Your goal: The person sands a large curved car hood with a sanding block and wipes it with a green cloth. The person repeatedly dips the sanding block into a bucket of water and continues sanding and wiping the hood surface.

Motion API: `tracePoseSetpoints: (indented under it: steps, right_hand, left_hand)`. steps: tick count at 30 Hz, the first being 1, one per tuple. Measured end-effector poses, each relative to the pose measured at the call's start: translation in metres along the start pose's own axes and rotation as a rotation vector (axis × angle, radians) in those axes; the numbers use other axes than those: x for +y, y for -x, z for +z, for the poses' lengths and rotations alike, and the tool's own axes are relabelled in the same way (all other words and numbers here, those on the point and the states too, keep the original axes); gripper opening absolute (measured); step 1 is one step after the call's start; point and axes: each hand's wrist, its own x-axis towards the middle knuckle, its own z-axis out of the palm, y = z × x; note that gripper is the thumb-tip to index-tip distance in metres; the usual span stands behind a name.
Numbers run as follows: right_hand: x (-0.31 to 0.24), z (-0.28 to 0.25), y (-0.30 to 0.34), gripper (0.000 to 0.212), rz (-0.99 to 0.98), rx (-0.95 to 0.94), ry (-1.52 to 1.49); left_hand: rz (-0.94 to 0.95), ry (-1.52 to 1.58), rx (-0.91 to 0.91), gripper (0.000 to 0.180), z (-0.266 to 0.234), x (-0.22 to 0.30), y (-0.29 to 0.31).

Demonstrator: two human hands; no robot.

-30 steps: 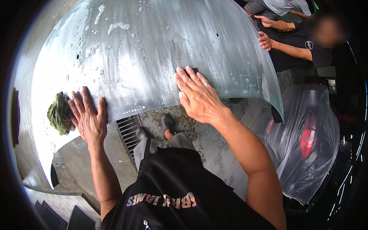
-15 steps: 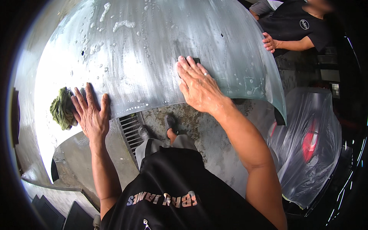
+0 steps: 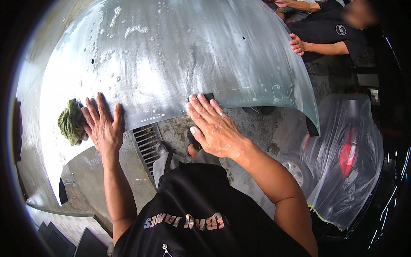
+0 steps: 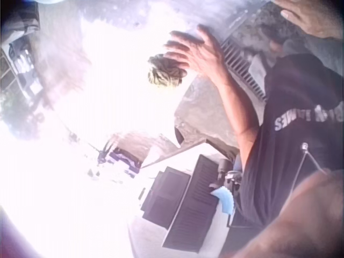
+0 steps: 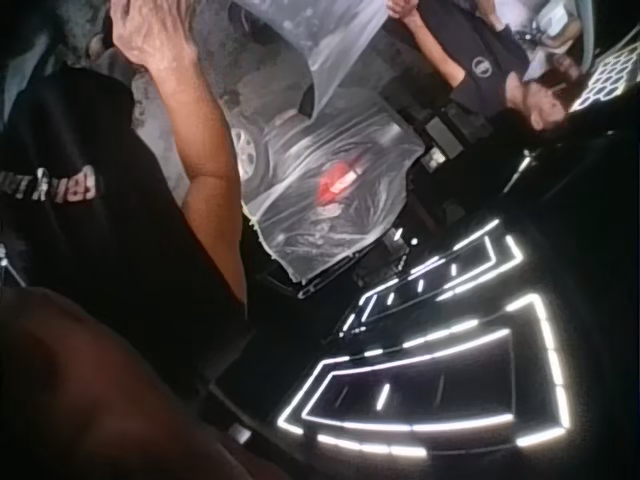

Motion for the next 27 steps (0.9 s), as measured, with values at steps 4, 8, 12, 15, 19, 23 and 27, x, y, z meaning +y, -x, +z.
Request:
tracePoseSetpoints:
  steps: [4, 8, 12, 15, 19, 23, 27]
  right_hand:
    - [0.017, -0.012, -0.042, 0.061, -0.064, 0.096, 0.056]
    - [0.001, -0.020, -0.057, 0.060, -0.018, 0.095, 0.016]
    - [-0.005, -0.014, -0.016, 0.059, -0.004, -0.020, 0.031]
    - [0.005, -0.021, -0.054, 0.059, 0.048, 0.032, 0.047]
    - [-0.005, -0.003, -0.045, 0.062, 0.008, 0.084, 0.012]
    - [-0.013, 0.003, -0.044, 0.067, -0.005, 0.020, 0.089]
    - [0.013, -0.015, -0.139, 0.070, 0.062, 0.160, 0.090]
  left_hand:
    - [0.018, -0.004, 0.015, 0.083, 0.001, 0.003, -0.003]
    - [0.038, 0.008, 0.032, 0.083, 0.005, -0.001, 0.001]
    - [0.037, 0.028, 0.044, 0.083, 0.000, 0.004, -0.001]
    - [0.067, 0.058, 0.046, 0.083, 0.003, 0.004, 0.000]
    - [0.063, 0.032, 0.045, 0.085, 0.003, -0.002, 0.000]
    - [0.034, -0.022, 0.009, 0.086, 0.001, 0.002, 0.000]
    - [0.055, 0.021, -0.024, 0.086, -0.005, 0.004, -0.001]
